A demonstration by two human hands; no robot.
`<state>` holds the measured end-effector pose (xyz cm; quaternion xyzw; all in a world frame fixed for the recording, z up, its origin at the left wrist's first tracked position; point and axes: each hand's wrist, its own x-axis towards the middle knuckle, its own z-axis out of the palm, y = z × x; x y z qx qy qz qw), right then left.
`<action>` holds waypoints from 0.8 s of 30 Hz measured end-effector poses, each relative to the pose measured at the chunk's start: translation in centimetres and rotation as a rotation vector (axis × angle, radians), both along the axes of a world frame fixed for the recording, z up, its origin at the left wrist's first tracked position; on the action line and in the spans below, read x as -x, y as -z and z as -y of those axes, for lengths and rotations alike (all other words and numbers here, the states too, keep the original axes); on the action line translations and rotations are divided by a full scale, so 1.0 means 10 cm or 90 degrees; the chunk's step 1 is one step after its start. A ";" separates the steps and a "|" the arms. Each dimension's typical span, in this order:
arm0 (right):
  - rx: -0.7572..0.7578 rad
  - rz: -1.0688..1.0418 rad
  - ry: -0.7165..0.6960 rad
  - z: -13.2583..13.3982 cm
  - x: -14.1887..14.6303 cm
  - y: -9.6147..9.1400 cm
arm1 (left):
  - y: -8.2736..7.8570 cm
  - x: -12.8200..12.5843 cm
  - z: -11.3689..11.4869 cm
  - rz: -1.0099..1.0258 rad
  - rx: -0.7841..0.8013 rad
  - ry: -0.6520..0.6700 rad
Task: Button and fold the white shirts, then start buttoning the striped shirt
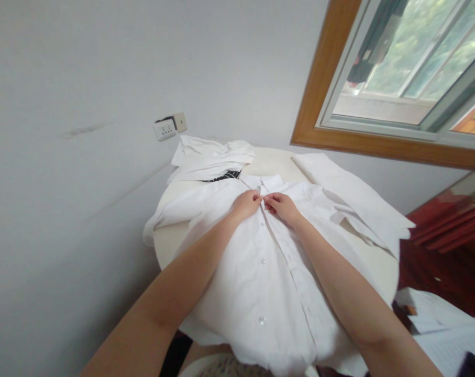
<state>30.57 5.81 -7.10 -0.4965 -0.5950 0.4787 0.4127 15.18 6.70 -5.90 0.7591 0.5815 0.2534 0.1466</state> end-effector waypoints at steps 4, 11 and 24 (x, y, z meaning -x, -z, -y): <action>-0.029 0.091 0.049 -0.02 0.03 0.02 | -0.04 -0.02 0.04 -0.024 -0.008 -0.013; -0.097 0.164 0.041 -0.01 0.03 0.05 | -0.03 -0.01 0.06 -0.097 -0.024 -0.014; -0.184 0.363 0.032 0.03 0.05 -0.02 | -0.01 0.05 0.05 -0.157 -0.046 0.007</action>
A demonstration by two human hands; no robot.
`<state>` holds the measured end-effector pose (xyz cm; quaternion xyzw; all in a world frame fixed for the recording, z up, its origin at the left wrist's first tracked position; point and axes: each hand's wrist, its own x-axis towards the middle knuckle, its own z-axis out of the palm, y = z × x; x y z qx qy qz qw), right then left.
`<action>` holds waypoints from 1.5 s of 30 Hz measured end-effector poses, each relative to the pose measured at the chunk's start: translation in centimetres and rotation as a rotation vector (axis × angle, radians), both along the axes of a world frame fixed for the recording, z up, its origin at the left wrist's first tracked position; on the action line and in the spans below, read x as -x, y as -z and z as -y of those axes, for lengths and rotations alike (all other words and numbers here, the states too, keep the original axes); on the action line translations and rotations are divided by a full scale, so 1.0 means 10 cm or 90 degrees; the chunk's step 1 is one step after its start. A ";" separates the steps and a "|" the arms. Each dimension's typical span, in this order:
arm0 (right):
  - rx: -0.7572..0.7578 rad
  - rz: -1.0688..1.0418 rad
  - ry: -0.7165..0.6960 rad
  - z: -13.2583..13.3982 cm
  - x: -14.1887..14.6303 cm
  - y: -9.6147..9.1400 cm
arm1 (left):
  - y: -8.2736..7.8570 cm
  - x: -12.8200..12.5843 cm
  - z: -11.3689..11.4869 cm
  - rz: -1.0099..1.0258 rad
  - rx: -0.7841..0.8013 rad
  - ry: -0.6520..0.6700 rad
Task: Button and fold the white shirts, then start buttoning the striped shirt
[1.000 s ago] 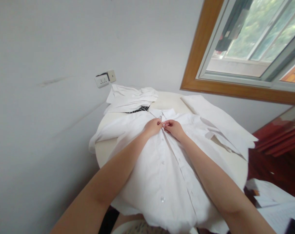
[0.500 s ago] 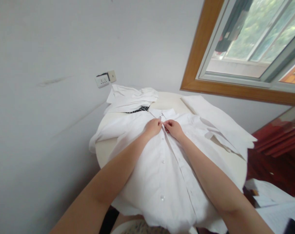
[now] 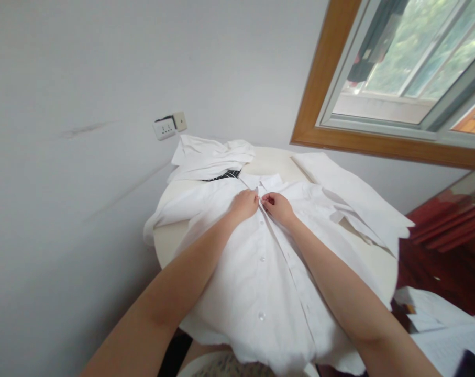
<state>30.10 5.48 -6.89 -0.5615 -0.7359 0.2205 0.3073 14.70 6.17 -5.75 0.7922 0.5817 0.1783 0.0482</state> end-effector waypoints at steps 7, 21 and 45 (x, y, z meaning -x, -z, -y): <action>0.001 0.041 0.011 0.01 0.01 -0.02 | -0.01 0.11 -0.04 0.009 0.027 0.052; 0.022 -0.042 0.007 0.02 0.00 -0.03 | -0.04 0.16 -0.02 0.043 -0.011 0.123; 0.040 0.407 0.180 0.27 -0.23 -0.06 | 0.04 0.35 -0.02 -0.095 0.033 -0.074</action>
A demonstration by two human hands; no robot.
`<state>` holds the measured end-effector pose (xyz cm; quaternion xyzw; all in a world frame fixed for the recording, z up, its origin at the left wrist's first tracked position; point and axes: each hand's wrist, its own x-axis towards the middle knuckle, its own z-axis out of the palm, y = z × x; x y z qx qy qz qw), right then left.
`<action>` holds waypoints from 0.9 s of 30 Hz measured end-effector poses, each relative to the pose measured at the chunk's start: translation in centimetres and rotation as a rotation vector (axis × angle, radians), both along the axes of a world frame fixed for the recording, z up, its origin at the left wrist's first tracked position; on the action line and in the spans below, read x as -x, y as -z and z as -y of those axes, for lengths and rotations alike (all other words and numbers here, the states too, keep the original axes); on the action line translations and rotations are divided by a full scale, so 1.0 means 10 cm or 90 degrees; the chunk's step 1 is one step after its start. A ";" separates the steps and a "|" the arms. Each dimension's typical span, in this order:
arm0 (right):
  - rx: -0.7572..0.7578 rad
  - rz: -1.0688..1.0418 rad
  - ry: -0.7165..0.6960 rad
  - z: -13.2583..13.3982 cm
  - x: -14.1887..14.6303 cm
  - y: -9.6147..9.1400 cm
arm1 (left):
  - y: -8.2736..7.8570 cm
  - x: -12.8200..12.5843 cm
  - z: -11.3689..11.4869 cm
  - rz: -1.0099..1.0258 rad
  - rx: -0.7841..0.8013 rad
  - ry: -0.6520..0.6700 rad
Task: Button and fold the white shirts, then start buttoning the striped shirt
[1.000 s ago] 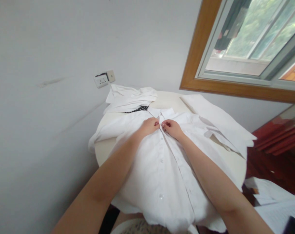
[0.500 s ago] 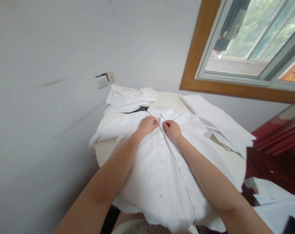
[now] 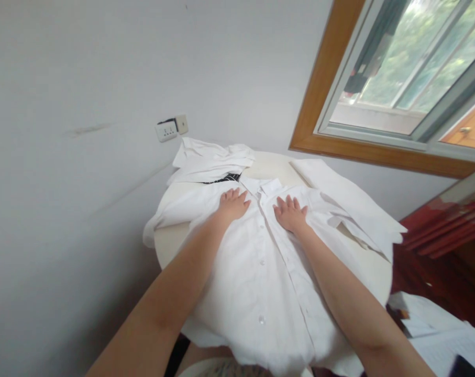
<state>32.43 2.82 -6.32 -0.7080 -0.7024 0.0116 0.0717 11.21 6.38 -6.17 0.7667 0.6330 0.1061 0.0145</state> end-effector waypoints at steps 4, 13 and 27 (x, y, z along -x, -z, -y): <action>0.031 -0.010 -0.004 -0.10 -0.04 0.09 | 0.06 0.01 -0.08 0.004 0.061 0.014; 0.046 -0.015 0.017 -0.34 -0.08 0.04 | 0.05 -0.06 -0.34 0.009 0.089 0.019; 0.013 -0.004 0.043 -0.74 -0.13 0.05 | 0.05 -0.23 -0.73 -0.041 0.020 -0.002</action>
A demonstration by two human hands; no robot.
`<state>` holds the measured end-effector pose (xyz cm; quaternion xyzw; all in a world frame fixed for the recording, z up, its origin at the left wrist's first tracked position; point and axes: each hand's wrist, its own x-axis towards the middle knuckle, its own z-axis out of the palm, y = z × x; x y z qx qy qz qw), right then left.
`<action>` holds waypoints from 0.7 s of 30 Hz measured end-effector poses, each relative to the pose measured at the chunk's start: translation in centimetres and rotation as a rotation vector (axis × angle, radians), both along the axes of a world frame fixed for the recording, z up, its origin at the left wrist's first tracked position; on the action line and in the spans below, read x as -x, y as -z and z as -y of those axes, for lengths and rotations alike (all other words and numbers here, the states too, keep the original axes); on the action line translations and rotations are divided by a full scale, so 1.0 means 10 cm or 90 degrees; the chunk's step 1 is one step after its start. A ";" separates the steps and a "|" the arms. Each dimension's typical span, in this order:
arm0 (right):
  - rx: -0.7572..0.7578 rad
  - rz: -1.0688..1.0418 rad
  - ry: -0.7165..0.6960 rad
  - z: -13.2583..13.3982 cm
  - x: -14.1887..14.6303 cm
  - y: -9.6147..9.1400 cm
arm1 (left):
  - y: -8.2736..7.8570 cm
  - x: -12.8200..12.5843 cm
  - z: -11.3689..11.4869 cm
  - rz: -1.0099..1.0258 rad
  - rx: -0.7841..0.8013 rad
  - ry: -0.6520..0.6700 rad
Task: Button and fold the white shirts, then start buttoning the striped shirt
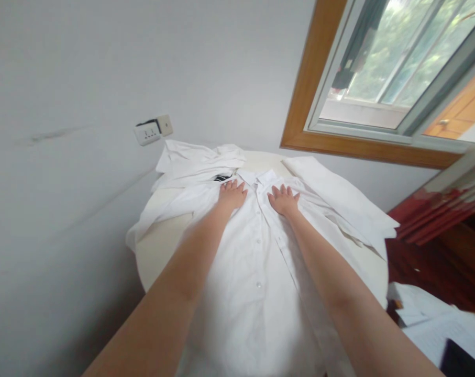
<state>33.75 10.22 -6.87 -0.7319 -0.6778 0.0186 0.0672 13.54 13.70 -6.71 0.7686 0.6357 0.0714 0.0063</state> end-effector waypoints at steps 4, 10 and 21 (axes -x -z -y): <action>-0.096 -0.022 -0.007 0.05 -0.01 0.01 | -0.12 -0.25 0.20 0.007 -0.129 0.012; -0.189 -0.076 -0.036 0.05 0.11 -0.12 | -0.16 -0.54 0.27 0.119 -0.092 -0.050; -0.103 -0.168 -0.019 -0.21 0.33 -0.03 | 0.02 -0.41 0.09 0.164 -0.084 -0.039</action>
